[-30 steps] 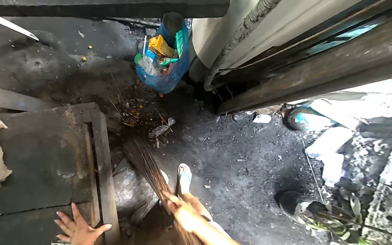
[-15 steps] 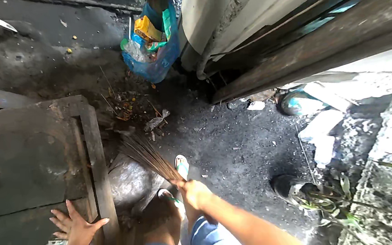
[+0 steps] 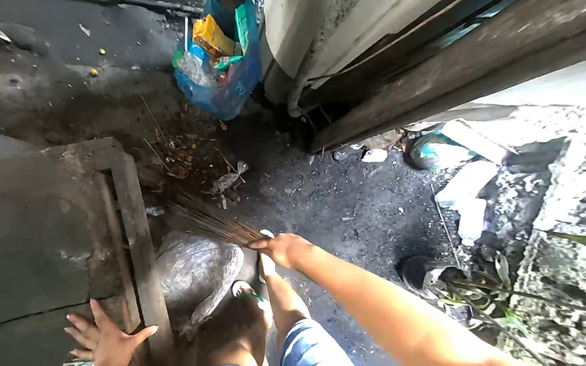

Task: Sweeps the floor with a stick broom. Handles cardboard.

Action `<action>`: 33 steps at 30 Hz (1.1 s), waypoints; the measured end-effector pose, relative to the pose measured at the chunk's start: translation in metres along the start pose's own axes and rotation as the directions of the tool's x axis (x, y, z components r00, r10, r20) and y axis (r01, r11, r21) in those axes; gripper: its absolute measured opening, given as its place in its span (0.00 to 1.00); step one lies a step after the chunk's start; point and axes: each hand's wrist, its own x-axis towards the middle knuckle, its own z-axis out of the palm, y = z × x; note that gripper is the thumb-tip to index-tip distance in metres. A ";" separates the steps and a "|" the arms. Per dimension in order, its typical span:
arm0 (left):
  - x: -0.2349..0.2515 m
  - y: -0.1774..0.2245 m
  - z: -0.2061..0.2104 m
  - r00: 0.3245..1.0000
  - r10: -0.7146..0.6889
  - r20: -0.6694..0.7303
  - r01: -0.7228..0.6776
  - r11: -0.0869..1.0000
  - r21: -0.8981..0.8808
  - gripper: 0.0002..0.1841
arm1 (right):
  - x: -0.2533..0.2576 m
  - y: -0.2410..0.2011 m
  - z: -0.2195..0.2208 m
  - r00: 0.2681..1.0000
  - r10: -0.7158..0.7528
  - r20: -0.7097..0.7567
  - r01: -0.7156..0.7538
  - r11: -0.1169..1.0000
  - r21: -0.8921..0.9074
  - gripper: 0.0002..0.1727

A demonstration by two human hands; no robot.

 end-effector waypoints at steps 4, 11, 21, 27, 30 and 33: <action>0.002 -0.003 0.002 1.000 0.007 0.002 -0.007 1.000 0.000 0.90 | -0.051 0.002 0.063 0.993 -0.117 0.019 0.116 0.992 0.053 0.27; -0.001 0.000 0.000 1.000 -0.010 0.012 0.010 1.000 0.006 0.89 | -0.013 -0.093 0.066 0.967 -0.220 0.129 0.213 0.975 0.066 0.31; -0.001 0.002 0.004 1.000 -0.006 0.011 0.007 1.000 -0.030 0.88 | -0.070 0.000 0.091 0.999 -0.021 0.034 0.013 0.974 0.224 0.28; -0.001 0.001 0.003 1.000 -0.010 0.006 0.010 1.000 -0.018 0.87 | -0.027 -0.078 0.053 0.977 -0.212 -0.018 0.212 0.965 0.156 0.27; 0.000 0.003 0.005 1.000 0.001 -0.010 -0.001 1.000 -0.022 0.88 | 0.026 -0.075 0.014 0.988 -0.154 -0.013 0.154 0.974 0.167 0.28; -0.002 0.004 0.003 1.000 -0.010 0.009 0.011 0.999 -0.038 0.88 | 0.024 -0.035 0.036 0.989 -0.144 -0.015 0.140 0.923 0.358 0.28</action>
